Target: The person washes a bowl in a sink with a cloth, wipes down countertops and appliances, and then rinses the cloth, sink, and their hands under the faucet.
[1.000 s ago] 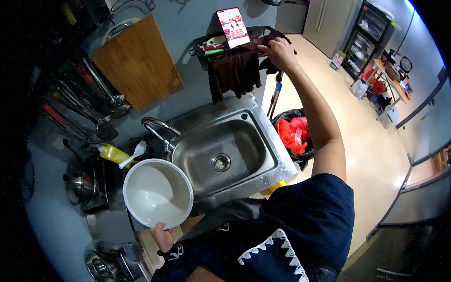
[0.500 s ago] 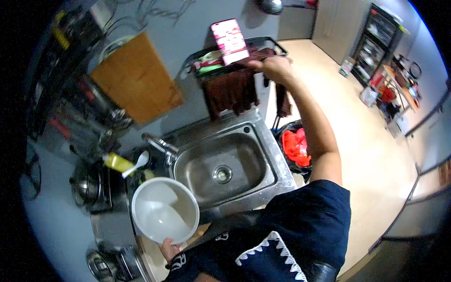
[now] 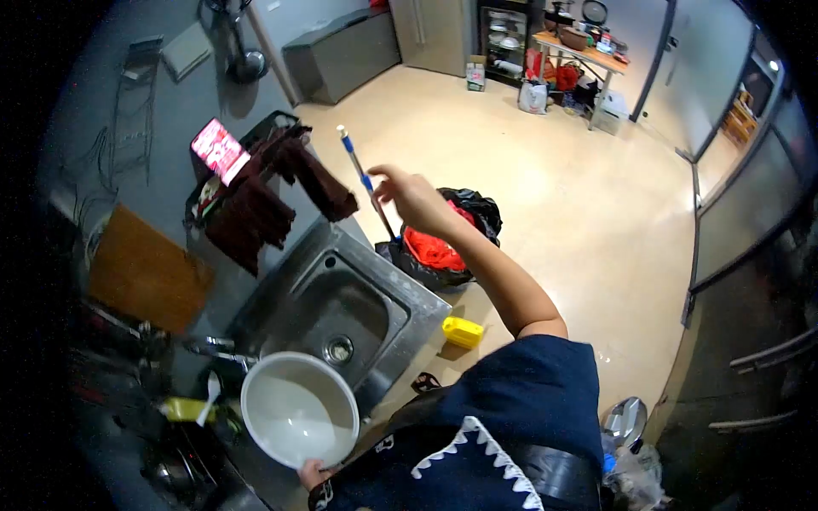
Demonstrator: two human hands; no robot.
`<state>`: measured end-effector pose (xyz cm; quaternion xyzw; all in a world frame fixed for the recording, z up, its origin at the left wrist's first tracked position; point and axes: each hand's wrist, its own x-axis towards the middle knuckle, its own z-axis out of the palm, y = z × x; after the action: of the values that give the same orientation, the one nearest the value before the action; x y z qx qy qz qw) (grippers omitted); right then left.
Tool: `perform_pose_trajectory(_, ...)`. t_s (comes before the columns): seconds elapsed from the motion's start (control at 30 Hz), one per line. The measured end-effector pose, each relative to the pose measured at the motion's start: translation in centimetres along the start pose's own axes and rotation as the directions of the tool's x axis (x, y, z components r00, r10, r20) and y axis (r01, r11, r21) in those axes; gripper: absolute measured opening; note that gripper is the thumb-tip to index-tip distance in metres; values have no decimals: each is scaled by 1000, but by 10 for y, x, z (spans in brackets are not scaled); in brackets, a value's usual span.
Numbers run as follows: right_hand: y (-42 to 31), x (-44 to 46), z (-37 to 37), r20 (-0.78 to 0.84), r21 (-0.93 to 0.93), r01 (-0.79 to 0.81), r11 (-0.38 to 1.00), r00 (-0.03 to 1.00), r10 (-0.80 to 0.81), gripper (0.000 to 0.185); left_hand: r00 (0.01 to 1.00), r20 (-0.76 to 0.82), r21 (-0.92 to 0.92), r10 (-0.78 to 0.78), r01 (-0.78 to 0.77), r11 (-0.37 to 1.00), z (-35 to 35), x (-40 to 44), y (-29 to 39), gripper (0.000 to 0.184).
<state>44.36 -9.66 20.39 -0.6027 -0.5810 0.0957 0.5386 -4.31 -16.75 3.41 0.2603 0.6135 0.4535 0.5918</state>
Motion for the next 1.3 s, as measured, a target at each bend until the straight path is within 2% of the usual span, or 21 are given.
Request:
perform_pose_trajectory(0.07, 21, 9, 12, -115, 86, 44, 995, 993, -34, 30, 971, 237, -177, 27, 16, 984, 12, -15, 0, 45)
perform_pose_trajectory(0.13, 31, 41, 39, -132, 94, 130, 987, 984, -118, 27, 964, 259, -111, -54, 86, 990, 21, -26, 1, 48)
perform_pose_trajectory(0.23, 16, 93, 82, -33, 22, -60, 998, 998, 61, 47, 975, 218, -72, -43, 60, 996, 27, -55, -15, 50)
perform_pose_trajectory(0.37, 27, 145, 138, -300, -215, -53, 975, 954, -14, 44, 985, 98, -143, -140, 153, 978, 37, -101, -21, 57)
perform_pose_trajectory(0.43, 28, 159, 137, -86, -227, -295, 928, 955, 283, 35, 993, 62, -201, -101, 112, 973, 44, -116, -25, 55)
perform_pose_trajectory(0.57, 29, 171, 91, -122, -208, -126, 970, 987, 102, 34, 995, 14, -218, -100, 101, 971, 33, -116, -63, 63)
perform_pose_trajectory(0.6, 16, 160, 64, -221, -168, -49, 985, 975, 11, 25, 992, -17, -188, -122, 117, 975, 44, -120, -64, 64)
perform_pose_trajectory(0.7, 8, 131, -39, -323, 392, 109, 913, 946, 26, 20, 996, 1, -119, -89, 89, 989, 76, -116, -66, 54)
perform_pose_trajectory(0.8, 53, 85, -149, -414, 631, 283, 722, 910, 5, 21, 944, 252, 23, -214, 216, 976, 164, -123, -44, 46)
perform_pose_trajectory(0.83, 63, 62, -184, -401, 764, 249, 595, 906, 136, 24, 911, 409, 674, -59, -258, 692, 149, -89, -67, 39)
perform_pose_trajectory(0.87, 73, 34, -214, -361, 873, 230, 430, 898, 253, 27, 766, 643, 764, -13, -643, -59, 142, -52, -89, 32)
perform_pose_trajectory(0.9, 92, 6, -247, -399, 846, 246, 474, 881, 255, 31, 616, 786, 615, 44, -787, 40, 200, -67, -81, 28)
perform_pose_trajectory(0.93, 97, -16, -278, -297, 936, 199, 289, 890, 348, 27, 462, 877, 445, 132, -884, 141, 255, -85, -73, 24)
perform_pose_trajectory(0.97, 115, -40, -309, -229, 959, 128, 253, 877, 422, 25, 420, 872, 355, 252, -896, 265, 282, -68, -100, 19)
perform_pose_trajectory(1.0, 142, -66, -335, -151, 980, 64, 187, 854, 498, 23, 636, 763, 334, 115, -540, 773, 325, -56, -116, 20)
perform_pose_trajectory(1.07, 211, -128, -371, -60, 956, -103, 274, 847, 529, 21, 536, 797, 353, 277, -787, 506, 403, -45, -134, 26)
perform_pose_trajectory(1.1, 246, -162, -393, -2, 987, -89, 135, 831, 557, 23, 708, 699, 241, 99, -363, 900, 453, -44, -140, 35)
perform_pose_trajectory(1.13, 264, -190, -414, 67, 997, -78, -5, 816, 574, 25, 765, 623, 25, -162, 188, 982, 504, -53, -141, 45)
perform_pose_trajectory(1.17, 277, -203, -442, -38, 978, -123, 170, 694, 719, 27, 754, 637, 100, -157, 121, 988, 576, -140, -115, 42)
perform_pose_trajectory(1.2, 283, -223, -458, -136, 931, -209, 299, 560, 817, 30, 743, 637, 7, -208, 264, 965, 608, -144, -124, 41)
perform_pose_trajectory(1.3, 305, -258, -495, -137, 974, -98, 204, 465, 875, 42, 647, 677, 159, -351, 336, 928, 697, -134, -154, 45)
